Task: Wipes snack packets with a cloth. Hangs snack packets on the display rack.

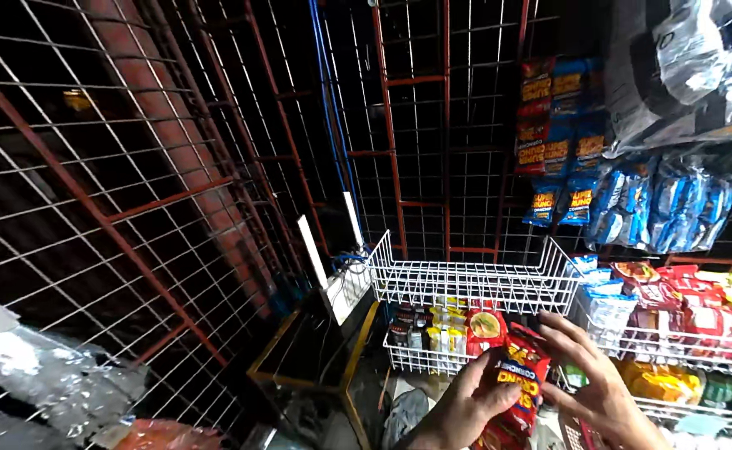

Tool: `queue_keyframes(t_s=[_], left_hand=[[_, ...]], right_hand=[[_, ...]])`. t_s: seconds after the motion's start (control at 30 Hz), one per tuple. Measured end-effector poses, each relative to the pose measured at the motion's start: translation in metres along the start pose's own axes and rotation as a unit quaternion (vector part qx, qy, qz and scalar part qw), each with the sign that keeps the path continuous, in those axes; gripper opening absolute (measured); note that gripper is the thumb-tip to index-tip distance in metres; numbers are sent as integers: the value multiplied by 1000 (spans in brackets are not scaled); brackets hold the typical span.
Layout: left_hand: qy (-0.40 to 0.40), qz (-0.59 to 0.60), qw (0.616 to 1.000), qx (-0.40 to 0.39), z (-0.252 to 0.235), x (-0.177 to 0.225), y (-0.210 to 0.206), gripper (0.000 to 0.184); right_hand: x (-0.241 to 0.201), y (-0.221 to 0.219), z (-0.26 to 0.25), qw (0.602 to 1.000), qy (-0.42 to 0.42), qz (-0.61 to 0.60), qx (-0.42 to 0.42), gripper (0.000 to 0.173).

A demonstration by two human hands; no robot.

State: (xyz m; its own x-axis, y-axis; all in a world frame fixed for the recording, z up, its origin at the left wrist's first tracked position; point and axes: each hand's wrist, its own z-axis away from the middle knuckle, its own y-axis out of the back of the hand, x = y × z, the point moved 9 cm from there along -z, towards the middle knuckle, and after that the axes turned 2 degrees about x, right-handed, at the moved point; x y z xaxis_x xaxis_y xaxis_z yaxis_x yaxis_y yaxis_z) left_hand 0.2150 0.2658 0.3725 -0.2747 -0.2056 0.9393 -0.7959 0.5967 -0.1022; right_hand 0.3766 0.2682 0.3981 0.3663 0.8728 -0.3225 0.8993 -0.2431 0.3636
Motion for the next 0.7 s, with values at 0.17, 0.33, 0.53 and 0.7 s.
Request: queue_keyframes(t_s=[0.17,0.33,0.53,0.7], left_hand=[[-53,-27,998,-31,-30,73,-9,50],[-50,19,996,-74,-80,119,3,24],[-113,-137,984,-15,-148,226,38,23],[-190,-203,956,90,-191,322,51,24]], right_hand=[[-26,24,-88,991,92,45,89,24],[-49,55,-215,952,189,220,96,28],[-36,95,-369,965,109,224,79,25],[3,107,-442,974,6,216,62,27]])
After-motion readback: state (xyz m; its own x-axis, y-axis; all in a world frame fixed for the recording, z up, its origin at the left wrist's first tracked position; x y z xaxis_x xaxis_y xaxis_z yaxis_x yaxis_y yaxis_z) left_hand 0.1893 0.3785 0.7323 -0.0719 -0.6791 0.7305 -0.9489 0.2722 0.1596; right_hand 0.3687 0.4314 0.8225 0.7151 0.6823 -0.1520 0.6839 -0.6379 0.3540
